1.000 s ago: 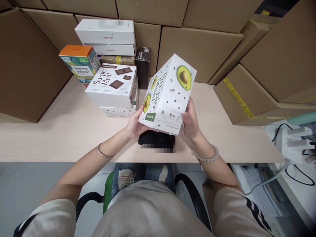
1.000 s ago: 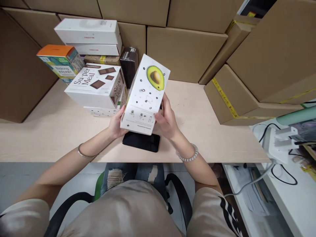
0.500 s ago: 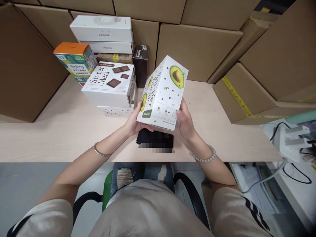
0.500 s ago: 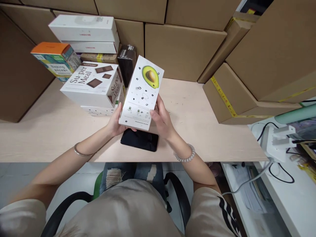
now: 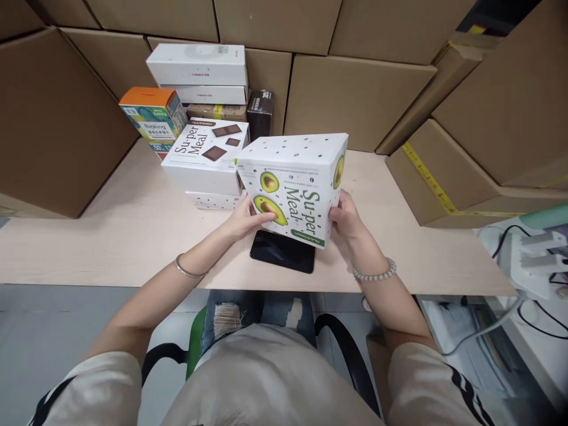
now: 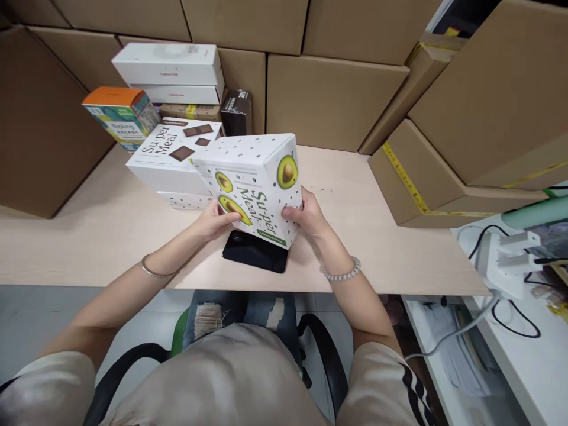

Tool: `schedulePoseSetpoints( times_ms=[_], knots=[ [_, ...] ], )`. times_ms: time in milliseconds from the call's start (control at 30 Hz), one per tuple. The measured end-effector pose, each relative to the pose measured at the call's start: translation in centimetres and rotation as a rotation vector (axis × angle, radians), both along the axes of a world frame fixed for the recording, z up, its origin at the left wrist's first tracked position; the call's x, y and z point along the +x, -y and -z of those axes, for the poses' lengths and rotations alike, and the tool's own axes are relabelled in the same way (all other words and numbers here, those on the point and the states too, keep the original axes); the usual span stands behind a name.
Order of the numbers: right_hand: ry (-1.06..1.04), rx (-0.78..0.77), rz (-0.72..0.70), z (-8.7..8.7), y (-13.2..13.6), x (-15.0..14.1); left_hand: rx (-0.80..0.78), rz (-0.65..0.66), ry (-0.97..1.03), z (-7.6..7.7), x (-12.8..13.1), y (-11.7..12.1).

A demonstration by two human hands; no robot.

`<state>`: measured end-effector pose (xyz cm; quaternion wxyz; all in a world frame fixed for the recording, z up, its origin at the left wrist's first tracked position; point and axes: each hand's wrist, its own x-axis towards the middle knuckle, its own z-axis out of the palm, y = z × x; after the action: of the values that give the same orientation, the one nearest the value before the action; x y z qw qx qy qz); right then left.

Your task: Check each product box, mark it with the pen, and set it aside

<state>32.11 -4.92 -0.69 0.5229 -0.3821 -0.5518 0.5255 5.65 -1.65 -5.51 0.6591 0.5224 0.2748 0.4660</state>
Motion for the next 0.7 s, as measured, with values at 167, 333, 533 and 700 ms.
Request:
schedulePoseSetpoints(
  times_ms=[167, 333, 533, 700],
  knots=[
    [0.012, -0.037, -0.177, 0.7, -0.6, 0.9, 0.090, 0.041, -0.076, -1.0, -0.1, 0.1],
    [0.021, -0.054, -0.147, 0.8, 0.7, 1.0, 0.126, 0.080, -0.141, -1.1, -0.1, -0.1],
    [0.051, -0.029, -0.049, -0.1, -0.1, 0.7, 0.335, -0.219, -0.161, 0.0, 0.3, -0.8],
    [0.082, 0.031, 0.080, -1.0, 0.6, -0.6, 0.478, -0.318, -0.300, 0.4, 0.8, -0.2]
  ],
)
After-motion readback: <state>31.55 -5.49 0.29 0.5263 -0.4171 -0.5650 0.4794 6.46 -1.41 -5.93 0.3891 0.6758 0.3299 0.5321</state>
